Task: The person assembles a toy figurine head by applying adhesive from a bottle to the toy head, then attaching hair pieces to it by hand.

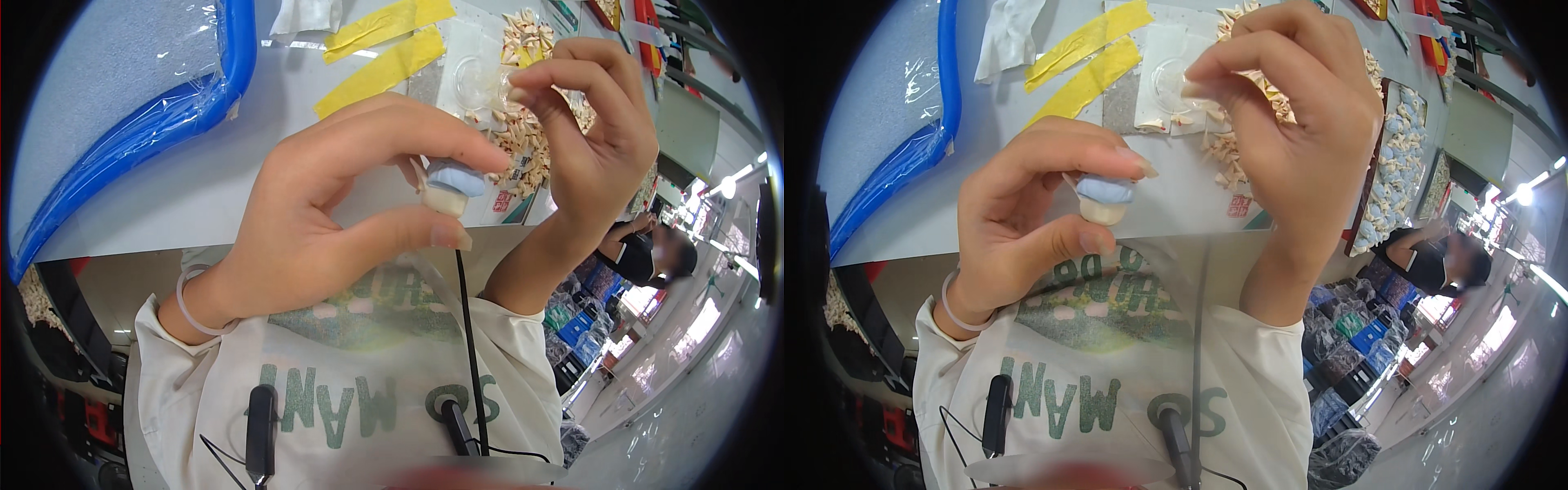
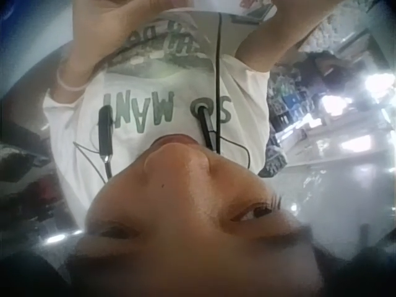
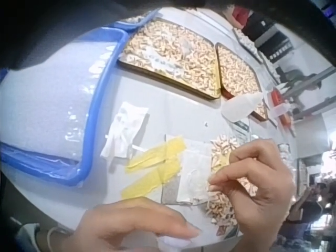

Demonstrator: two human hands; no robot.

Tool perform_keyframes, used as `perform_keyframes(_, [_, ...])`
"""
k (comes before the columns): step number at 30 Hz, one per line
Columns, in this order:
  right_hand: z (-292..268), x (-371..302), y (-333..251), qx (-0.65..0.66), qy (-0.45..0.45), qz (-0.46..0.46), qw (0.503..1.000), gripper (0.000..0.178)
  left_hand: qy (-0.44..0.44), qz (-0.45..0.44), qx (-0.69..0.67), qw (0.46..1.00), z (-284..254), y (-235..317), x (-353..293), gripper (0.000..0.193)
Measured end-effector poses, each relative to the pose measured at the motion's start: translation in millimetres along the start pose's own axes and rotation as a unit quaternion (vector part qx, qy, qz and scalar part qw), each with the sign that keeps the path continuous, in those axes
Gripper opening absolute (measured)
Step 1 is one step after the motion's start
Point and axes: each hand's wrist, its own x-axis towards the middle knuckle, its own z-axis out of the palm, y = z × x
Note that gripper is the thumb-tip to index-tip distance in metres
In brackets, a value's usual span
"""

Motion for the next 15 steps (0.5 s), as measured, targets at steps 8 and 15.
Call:
perform_keyframes(8, [4, -26, -15, 0.192, 0.11, 0.06, 0.973, 0.016, 0.112, -0.109, -0.309, 0.938, 14, 9, -2, 0.041])
perform_keyframes(15, [21, -41, -34, 0.438, 0.057, 0.103, 0.891, 0.019, 0.119, -0.06, -0.236, 0.963, 12, 2, -5, 0.044])
